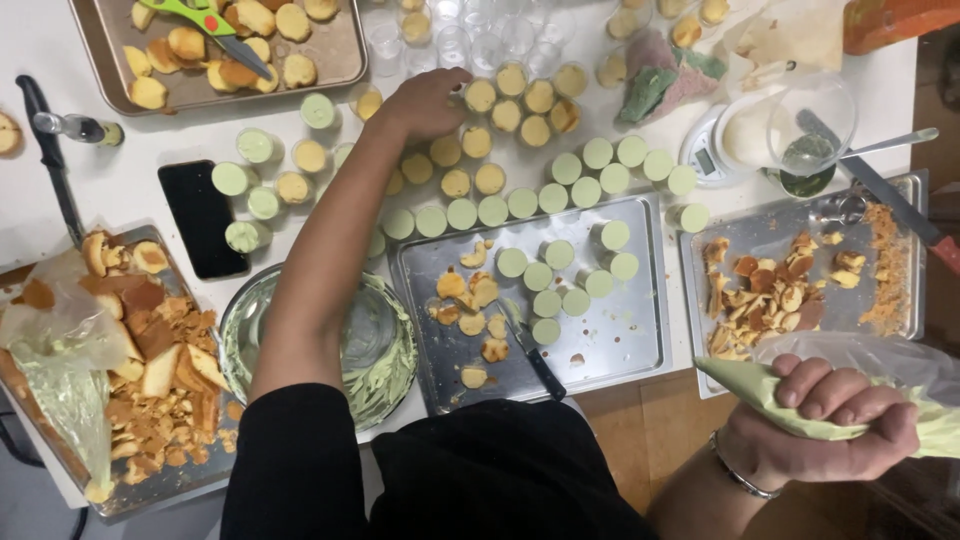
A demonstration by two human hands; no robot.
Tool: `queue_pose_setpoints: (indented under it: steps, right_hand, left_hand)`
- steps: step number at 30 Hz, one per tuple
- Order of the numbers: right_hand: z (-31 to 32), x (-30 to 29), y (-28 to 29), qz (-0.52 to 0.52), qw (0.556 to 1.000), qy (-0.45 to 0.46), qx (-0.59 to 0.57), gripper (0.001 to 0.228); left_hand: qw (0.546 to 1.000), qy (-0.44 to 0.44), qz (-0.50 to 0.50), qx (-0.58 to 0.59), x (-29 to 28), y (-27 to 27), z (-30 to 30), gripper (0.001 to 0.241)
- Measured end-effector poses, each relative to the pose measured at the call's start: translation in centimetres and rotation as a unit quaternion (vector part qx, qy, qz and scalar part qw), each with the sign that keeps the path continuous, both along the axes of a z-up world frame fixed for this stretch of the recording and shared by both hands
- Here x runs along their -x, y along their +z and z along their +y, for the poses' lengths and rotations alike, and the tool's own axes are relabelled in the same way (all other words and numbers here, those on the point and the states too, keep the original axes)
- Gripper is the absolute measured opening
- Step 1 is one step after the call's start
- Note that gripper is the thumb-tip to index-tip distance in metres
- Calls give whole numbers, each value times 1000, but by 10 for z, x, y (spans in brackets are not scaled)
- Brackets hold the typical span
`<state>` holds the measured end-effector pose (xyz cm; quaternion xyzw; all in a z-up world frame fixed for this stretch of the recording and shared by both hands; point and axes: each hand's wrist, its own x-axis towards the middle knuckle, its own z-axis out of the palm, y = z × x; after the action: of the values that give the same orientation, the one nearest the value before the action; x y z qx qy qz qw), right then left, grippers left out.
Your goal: Piping green cream into small plastic dessert cups at a kitchen station.
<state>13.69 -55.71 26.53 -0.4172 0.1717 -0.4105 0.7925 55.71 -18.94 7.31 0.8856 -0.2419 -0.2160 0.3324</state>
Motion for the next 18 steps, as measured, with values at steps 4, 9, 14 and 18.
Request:
queue_pose_setpoints:
  steps: [4,9,14,18]
  right_hand:
    - [2,-3,0,3,1000,-13,1,52]
    - [3,-3,-1,-11,1000,3,-18,50]
    - [0,-1,-7,5,1000,8,25,52]
    - [3,-1,-7,4,1000,-2,7,51]
  left_hand:
    - [997,-10,57,-48,-4,-1,-15,65]
    - [999,-25,23,35,-11,-13,-33,71]
    - [998,-28,48,6,-12,-2,-54,63]
    - [997,-19,76,22,-14,2,-67,68]
